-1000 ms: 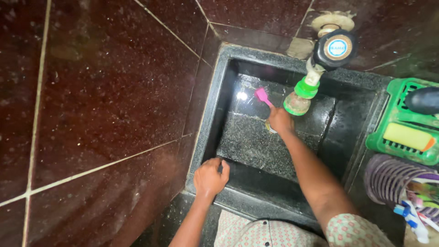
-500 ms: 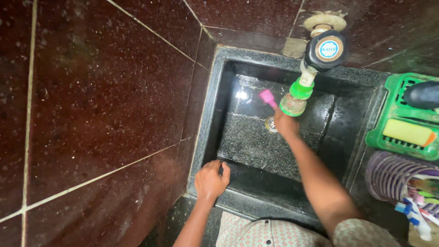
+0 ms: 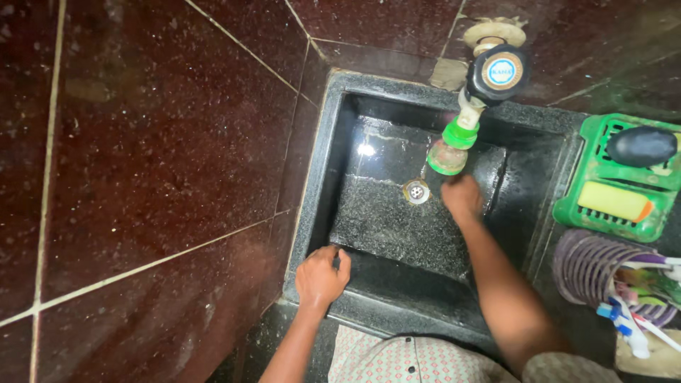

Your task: The person scrubs a dark granite sink with a pink brush, focusing on the basin and drain area. They rinse the brush under running water and continue scrubbing the sink surfaces.

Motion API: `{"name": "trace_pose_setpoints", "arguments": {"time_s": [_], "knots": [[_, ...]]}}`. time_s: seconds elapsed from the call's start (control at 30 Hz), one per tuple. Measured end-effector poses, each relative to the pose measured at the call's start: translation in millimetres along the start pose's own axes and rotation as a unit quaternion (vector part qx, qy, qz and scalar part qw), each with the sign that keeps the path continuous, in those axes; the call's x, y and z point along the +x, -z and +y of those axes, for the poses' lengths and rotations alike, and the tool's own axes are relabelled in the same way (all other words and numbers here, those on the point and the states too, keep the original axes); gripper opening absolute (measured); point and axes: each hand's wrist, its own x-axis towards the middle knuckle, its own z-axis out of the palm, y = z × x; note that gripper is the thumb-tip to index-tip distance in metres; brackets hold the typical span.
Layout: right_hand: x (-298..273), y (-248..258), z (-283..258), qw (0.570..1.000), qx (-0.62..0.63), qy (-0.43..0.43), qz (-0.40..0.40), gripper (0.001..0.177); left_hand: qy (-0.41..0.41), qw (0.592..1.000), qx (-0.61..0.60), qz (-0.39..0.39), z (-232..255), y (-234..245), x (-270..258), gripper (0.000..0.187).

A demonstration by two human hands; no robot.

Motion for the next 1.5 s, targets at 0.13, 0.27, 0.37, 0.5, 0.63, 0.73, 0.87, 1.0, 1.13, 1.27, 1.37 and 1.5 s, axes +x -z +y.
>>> {"name": "trace_pose_setpoints", "arguments": {"time_s": [0.13, 0.27, 0.37, 0.5, 0.63, 0.73, 0.87, 1.0, 1.13, 1.27, 1.37, 1.5], "knots": [[-27.4, -2.6, -19.1, 0.994, -0.006, 0.084, -0.076, 0.043, 0.005, 1.0, 0.002, -0.009, 1.2, 1.6, 1.5, 0.025], [-90.2, -53.3, -46.8, 0.949, -0.155, 0.199, -0.188, 0.036, 0.004, 1.0, 0.0, 0.0, 0.3, -0.5, 0.3, 0.025], [-108.4, -75.6, -52.3, 0.913, -0.174, 0.289, -0.23, 0.053, -0.003, 1.0, 0.002, -0.004, -0.7, -0.1, 1.4, 0.025], [-52.3, -73.5, -54.6, 0.917, -0.17, 0.342, -0.112, 0.039, -0.009, 1.0, -0.004, 0.007, -1.6, -1.2, 1.0, 0.024], [35.6, -52.0, -65.4, 0.978, -0.039, 0.19, 0.073, 0.053, -0.008, 1.0, 0.007, -0.013, -3.5, -2.1, 1.9, 0.026], [32.5, -47.1, -63.3, 0.984, -0.031, 0.164, 0.063, 0.054, -0.007, 1.0, 0.004, -0.011, -3.0, -2.0, 1.7, 0.026], [-50.6, -63.1, -41.6, 0.966, -0.106, 0.199, -0.123, 0.039, -0.002, 1.0, 0.011, -0.022, -1.2, 0.4, 0.6, 0.026], [-53.5, -61.1, -19.3, 0.898, -0.228, 0.305, -0.222, 0.045, 0.004, 1.0, -0.004, -0.012, 3.6, 1.9, 1.0, 0.025], [15.6, -44.6, 6.6, 0.955, -0.175, 0.239, 0.024, 0.029, 0.0, 1.0, 0.012, -0.015, 3.2, 3.0, 0.3, 0.026], [19.3, -45.2, 19.1, 0.891, -0.211, 0.281, 0.288, 0.036, -0.003, 1.0, 0.004, -0.008, 3.1, 0.3, -0.4, 0.026], [-32.1, -68.6, -2.9, 0.973, -0.136, 0.186, -0.022, 0.041, -0.001, 1.0, 0.013, -0.011, 0.7, 0.0, 0.1, 0.026], [-82.2, -83.4, -24.7, 0.889, -0.238, 0.311, -0.237, 0.03, -0.004, 1.0, 0.012, -0.017, 0.9, -0.6, 1.0, 0.027]]}}
